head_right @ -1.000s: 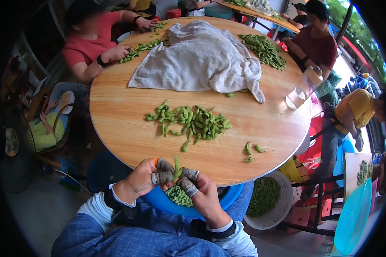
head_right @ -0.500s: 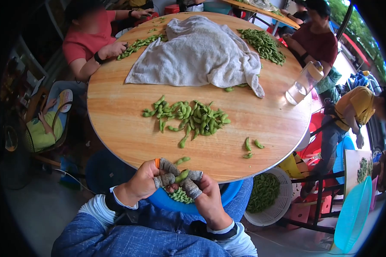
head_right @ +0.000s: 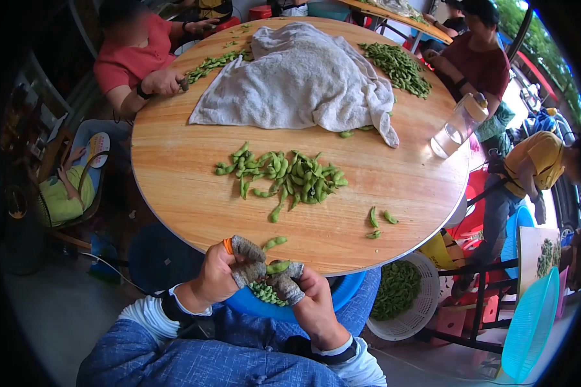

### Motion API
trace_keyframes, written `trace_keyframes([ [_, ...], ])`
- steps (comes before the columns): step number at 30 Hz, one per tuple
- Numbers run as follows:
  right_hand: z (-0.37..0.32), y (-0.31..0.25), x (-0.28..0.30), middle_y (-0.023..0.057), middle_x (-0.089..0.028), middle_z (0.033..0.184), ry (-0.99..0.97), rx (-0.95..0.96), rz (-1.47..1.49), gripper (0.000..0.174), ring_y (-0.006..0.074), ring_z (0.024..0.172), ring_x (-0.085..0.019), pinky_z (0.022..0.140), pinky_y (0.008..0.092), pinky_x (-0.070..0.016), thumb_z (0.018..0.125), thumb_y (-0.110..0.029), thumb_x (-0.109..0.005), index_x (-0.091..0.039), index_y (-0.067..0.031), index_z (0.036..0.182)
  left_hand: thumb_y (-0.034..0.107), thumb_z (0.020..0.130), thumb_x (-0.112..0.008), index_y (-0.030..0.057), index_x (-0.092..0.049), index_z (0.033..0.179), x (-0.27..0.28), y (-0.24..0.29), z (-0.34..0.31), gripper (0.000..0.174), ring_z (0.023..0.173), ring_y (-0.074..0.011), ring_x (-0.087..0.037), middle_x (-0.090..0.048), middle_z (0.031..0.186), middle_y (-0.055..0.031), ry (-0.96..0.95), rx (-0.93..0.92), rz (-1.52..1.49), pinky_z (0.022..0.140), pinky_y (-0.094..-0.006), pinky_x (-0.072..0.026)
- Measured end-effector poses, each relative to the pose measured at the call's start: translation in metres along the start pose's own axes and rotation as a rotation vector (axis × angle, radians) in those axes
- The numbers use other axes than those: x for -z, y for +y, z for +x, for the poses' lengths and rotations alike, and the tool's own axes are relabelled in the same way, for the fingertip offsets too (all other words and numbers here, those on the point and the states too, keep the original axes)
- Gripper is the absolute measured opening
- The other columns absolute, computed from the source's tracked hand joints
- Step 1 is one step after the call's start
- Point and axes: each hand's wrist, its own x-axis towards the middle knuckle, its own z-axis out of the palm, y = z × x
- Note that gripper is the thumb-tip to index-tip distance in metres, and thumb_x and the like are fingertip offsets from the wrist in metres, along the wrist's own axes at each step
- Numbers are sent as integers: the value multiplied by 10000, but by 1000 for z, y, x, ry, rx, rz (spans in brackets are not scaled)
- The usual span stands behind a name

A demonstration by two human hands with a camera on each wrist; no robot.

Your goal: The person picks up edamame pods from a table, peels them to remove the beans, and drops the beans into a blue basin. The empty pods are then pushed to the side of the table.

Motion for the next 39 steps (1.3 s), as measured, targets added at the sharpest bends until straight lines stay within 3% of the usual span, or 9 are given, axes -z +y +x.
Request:
trace_keyframes([
  [7, 0, 5, 3, 57, -585, 902, 7, 32, 6, 185, 116, 825, -545, 744, 239, -431, 832, -70, -499, -523, 33, 984, -2, 740, -604, 7, -497, 907, -2, -7, 1, 198, 763, -79, -545, -557, 826, -20, -14, 12, -102, 687, -215, -453],
  [10, 3, 4, -4, 18, -573, 786, 88, 66, -54, 209, 66, 634, -469, 567, 190, -360, 795, -175, -573, -551, 0, 908, -6, 741, -600, 12, -492, 911, -1, -10, 1, 202, 755, -82, -546, -551, 824, -16, -26, 52, -178, 688, -221, -457],
  [13, 4, 7, 3, 66, -585, 888, 18, 77, -92, 155, 122, 815, -546, 740, 240, -431, 838, -65, -487, -518, 30, 957, -24, 735, -595, 18, -488, 899, -3, -13, 2, 200, 711, -98, -551, -551, 790, -25, -16, 76, -231, 631, -220, -455],
  [17, 8, 10, 5, 55, -583, 869, 47, 69, -77, 140, 114, 788, -543, 725, 234, -430, 828, -47, -499, -519, 24, 947, -27, 750, -574, 22, -485, 891, -2, -18, 5, 174, 688, -109, -551, -550, 772, -23, -30, 116, -255, 601, -232, -453],
  [20, 11, 11, 8, 43, -581, 859, 62, 39, -93, 134, 101, 775, -538, 711, 226, -430, 825, -42, -504, -523, 22, 940, 0, 753, -572, 2, -473, 995, -4, -14, 6, 262, 724, -144, -573, -557, 826, -49, -33, 106, -79, 650, -248, -459],
  [24, 9, 10, 8, 34, -580, 863, 78, 25, -105, 134, 87, 778, -530, 705, 219, -428, 825, -45, -506, -527, 20, 940, -5, 607, -596, -16, -493, 1025, 0, -6, 2, 431, 747, -307, -557, -551, 848, -153, -140, -396, 849, 666, -342, -460],
  [28, 7, 9, 7, 32, -580, 869, 13, 74, -94, 143, 93, 785, -528, 714, 224, -425, 821, -53, -514, -529, 22, 943, -48, 638, -577, -30, -532, 944, 5, -3, -2, 309, 731, -271, -579, -565, 806, -138, -144, -539, 928, 656, -302, -467],
  [34, 5, 12, 7, 34, -583, 864, -19, 211, -216, 140, 108, 787, -534, 699, 234, -428, 802, -57, -536, -536, 24, 915, 13, 774, -533, 2, -540, 924, -3, -6, -3, 151, 658, -111, -540, -572, 738, -34, -125, -191, 299, 628, -228, -436],
  [39, 6, 9, 9, 98, -564, 761, -18, 436, -724, 132, 213, 698, -555, 608, 278, -433, 699, 9, -583, -548, -3, 825, 11, 803, -507, -7, -532, 887, 4, -18, -7, 90, 715, -59, -516, -565, 764, -5, -120, 107, 2, 645, -196, -428],
])
